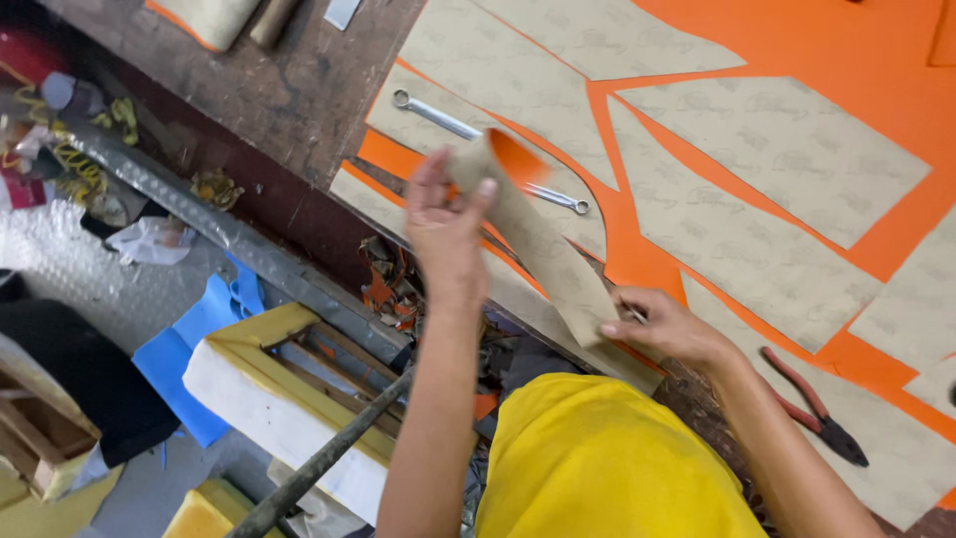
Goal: The person uses shears to cut patterned orange fabric on a workbench, following marked lines and utilizing wrenches as weights.
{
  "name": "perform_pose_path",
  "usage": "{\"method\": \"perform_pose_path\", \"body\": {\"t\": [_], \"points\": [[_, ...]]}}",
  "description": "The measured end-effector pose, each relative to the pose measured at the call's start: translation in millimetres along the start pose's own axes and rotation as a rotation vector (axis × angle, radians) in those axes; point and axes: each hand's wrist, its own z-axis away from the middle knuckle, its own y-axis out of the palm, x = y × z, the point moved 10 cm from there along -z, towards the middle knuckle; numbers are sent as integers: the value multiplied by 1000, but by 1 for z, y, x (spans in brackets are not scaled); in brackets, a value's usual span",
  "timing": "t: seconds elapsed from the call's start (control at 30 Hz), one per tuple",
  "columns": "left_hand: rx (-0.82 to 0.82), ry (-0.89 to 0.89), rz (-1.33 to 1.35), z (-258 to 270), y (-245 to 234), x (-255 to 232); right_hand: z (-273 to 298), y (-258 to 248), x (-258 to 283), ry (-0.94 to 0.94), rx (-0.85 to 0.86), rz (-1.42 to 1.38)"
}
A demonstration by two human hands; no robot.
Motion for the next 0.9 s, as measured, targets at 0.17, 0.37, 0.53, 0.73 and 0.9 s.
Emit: {"method": "perform_pose_path", "body": {"t": [0.17, 0.37, 0.53, 0.73, 0.9], "points": [[145, -94, 117, -35, -24, -4, 69, -48, -14, 93, -209, -19], [267, -121, -109, -64, 14, -11, 102, -121, 14, 97, -454, 72], [500, -64, -278, -92, 36, -9, 161, -183, 62, 119, -850, 395], [589, 110, -587, -118, 7, 60, 162, -126, 55, -91, -840, 1036], [508, 123, -761, -117, -21, 110, 124, -84, -44, 21, -727, 995]]}}
